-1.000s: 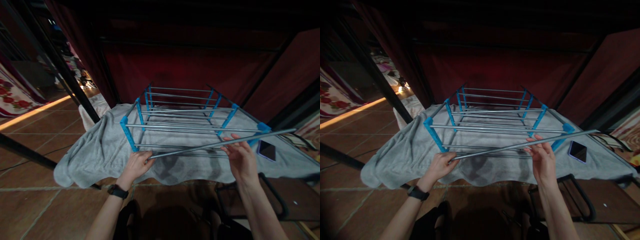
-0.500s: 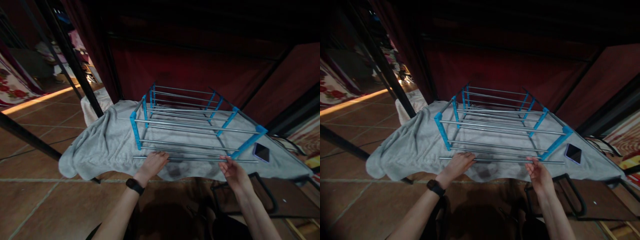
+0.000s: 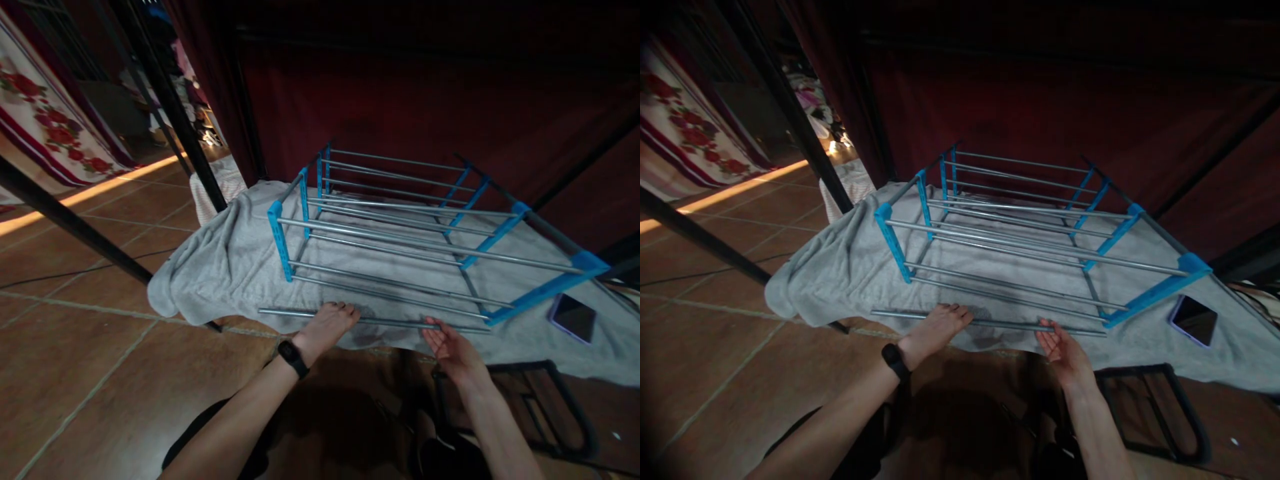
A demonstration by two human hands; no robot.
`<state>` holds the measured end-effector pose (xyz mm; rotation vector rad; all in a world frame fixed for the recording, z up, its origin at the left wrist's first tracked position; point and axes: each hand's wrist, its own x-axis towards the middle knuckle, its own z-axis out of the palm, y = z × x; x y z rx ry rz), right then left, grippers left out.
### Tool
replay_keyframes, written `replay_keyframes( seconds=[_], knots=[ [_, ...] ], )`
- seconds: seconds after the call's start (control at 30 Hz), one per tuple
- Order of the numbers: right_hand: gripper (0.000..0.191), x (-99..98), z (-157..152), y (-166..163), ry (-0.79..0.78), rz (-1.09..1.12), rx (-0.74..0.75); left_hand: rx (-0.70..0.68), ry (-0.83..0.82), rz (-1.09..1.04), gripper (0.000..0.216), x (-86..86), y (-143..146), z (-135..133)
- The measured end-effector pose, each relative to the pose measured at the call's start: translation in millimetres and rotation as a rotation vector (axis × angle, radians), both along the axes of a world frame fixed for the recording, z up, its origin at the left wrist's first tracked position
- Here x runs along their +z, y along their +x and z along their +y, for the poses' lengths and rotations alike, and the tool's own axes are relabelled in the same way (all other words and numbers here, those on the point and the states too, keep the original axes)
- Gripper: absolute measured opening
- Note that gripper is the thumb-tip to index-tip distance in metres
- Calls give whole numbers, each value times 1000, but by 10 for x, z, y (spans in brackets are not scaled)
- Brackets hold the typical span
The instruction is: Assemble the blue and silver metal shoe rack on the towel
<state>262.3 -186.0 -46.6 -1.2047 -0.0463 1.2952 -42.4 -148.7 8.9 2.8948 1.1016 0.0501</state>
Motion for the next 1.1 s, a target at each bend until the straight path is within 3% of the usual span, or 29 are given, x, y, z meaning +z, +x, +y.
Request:
replay_keyframes(
  seconds=[0.4, 0.67, 1.1],
  knots=[
    [18, 69, 49, 293, -43, -35, -106, 29, 10, 36, 31, -5, 76, -1],
    [25, 75, 31, 457, -43, -19, -126, 86, 9, -26, 27, -103, 5, 43],
    [21, 65, 23, 631, -35, -29, -229, 259, 5, -27, 15, 95, -291, 335]
  ],
)
